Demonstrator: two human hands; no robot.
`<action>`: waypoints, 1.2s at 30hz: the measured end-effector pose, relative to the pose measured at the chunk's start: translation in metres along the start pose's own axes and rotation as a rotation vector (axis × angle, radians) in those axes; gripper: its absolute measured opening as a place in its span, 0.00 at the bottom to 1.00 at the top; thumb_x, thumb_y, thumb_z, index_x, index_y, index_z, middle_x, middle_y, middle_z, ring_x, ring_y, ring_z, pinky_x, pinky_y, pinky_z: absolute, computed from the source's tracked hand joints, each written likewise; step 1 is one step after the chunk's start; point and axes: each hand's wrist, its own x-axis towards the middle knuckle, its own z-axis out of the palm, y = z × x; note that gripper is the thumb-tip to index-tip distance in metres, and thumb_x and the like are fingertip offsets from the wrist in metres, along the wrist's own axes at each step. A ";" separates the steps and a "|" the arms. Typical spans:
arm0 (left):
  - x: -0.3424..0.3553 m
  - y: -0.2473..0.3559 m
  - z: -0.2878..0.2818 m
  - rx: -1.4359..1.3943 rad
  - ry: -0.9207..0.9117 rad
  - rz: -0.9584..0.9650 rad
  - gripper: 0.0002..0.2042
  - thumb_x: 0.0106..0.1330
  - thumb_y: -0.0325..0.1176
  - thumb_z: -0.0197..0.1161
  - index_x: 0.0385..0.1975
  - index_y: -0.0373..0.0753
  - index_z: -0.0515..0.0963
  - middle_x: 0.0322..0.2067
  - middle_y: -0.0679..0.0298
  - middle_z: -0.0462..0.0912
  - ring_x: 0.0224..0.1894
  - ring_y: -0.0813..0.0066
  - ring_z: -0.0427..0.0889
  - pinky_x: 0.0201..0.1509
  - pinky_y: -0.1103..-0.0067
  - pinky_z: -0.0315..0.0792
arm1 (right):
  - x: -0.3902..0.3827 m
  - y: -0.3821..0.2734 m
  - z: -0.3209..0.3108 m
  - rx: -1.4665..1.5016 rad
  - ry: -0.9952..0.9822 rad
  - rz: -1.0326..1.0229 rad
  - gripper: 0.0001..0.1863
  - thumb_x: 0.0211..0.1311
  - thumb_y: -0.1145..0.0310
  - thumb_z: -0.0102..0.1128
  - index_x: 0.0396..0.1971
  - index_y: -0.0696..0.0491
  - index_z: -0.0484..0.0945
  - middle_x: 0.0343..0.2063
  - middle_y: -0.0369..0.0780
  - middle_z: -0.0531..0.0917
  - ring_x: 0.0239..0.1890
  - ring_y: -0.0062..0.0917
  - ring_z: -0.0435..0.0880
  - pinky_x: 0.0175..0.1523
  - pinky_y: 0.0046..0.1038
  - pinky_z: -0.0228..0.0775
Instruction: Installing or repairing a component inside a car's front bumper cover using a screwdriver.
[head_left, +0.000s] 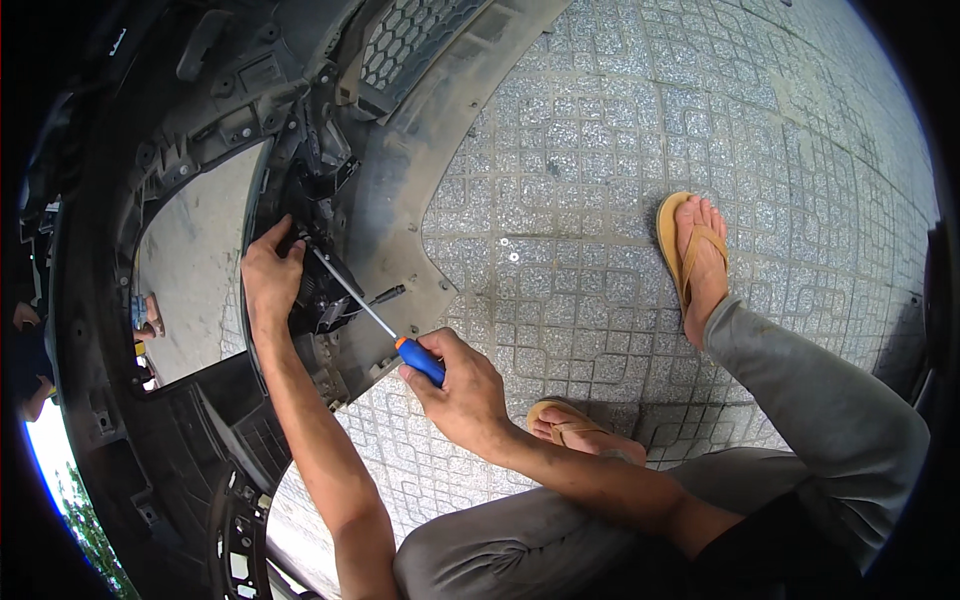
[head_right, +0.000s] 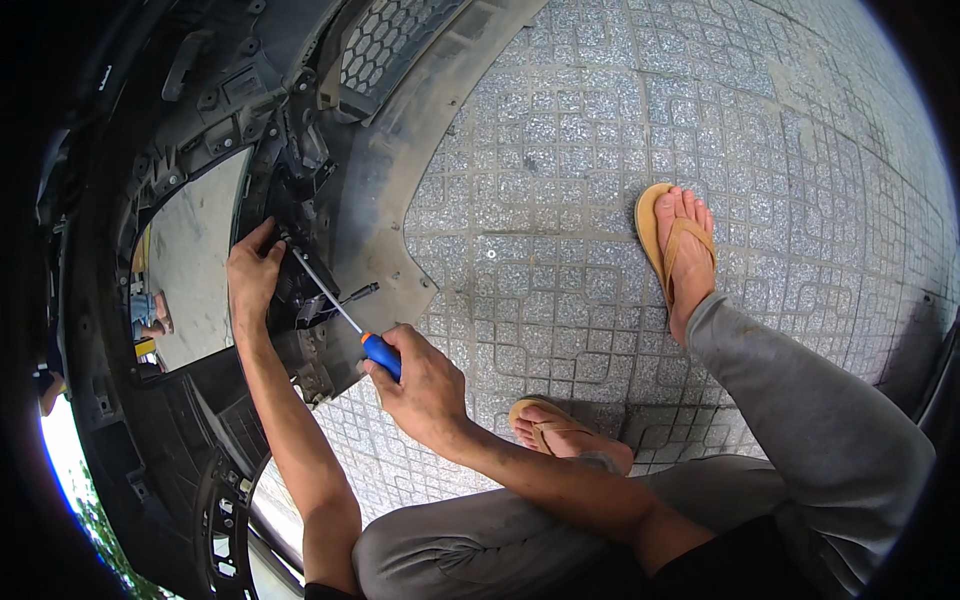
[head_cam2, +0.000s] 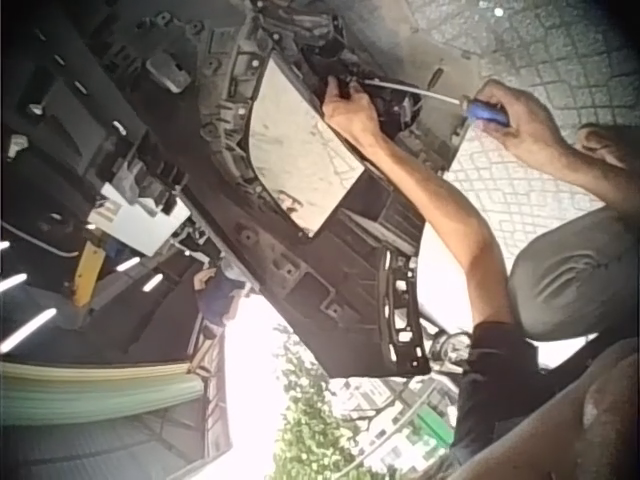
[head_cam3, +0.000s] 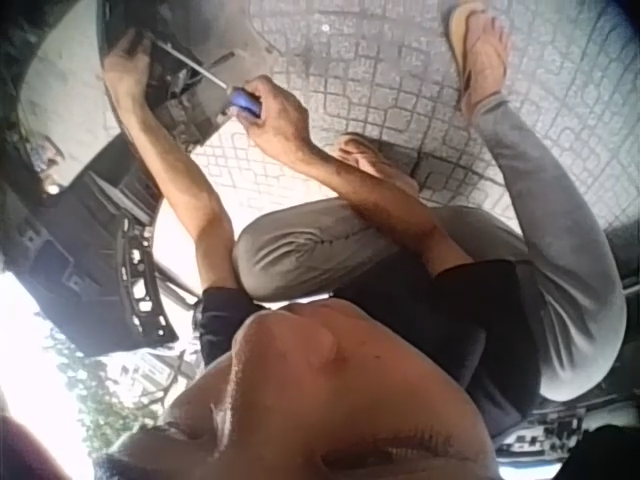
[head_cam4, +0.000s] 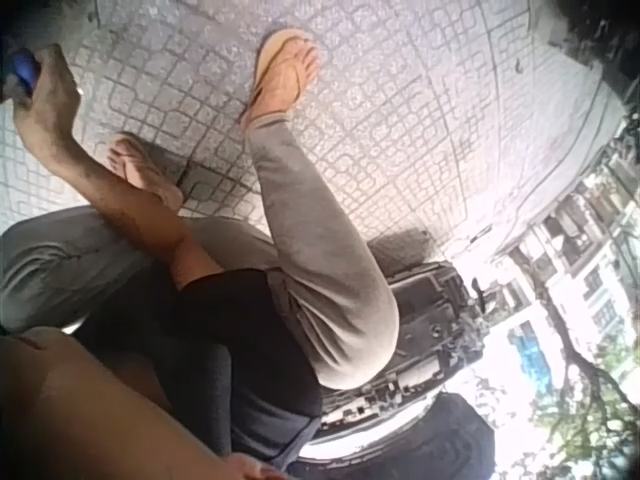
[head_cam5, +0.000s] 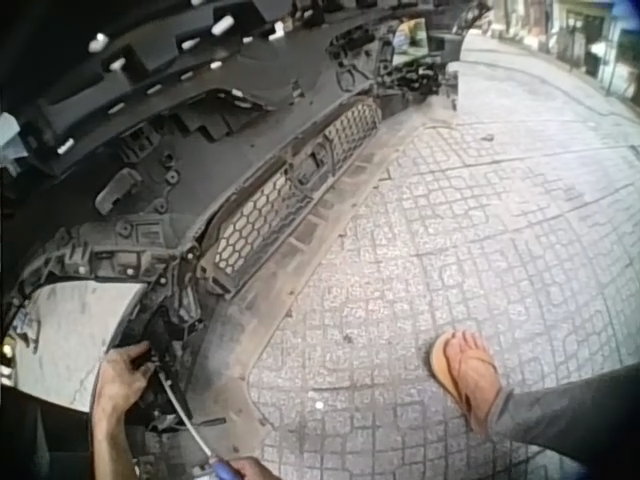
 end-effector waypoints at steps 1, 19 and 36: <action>0.000 -0.001 -0.001 0.028 -0.008 -0.001 0.22 0.63 0.28 0.67 0.59 0.37 0.80 0.52 0.48 0.85 0.52 0.57 0.86 0.57 0.70 0.77 | 0.000 0.000 -0.001 -0.073 0.001 -0.018 0.16 0.66 0.62 0.69 0.46 0.54 0.77 0.34 0.42 0.86 0.31 0.34 0.87 0.40 0.35 0.77; 0.008 0.017 -0.002 0.274 -0.082 -0.142 0.20 0.63 0.34 0.69 0.57 0.52 0.83 0.50 0.54 0.86 0.54 0.52 0.84 0.60 0.65 0.77 | 0.002 0.010 0.024 0.131 0.092 -0.119 0.19 0.61 0.65 0.74 0.38 0.60 0.72 0.23 0.43 0.83 0.23 0.32 0.84 0.33 0.33 0.76; 0.011 0.004 -0.004 0.133 -0.139 -0.221 0.21 0.63 0.32 0.68 0.58 0.52 0.81 0.46 0.49 0.86 0.52 0.52 0.85 0.57 0.63 0.77 | 0.024 0.004 -0.007 0.685 -0.417 0.517 0.28 0.75 0.45 0.55 0.35 0.61 0.79 0.21 0.37 0.79 0.14 0.15 0.69 0.17 0.22 0.57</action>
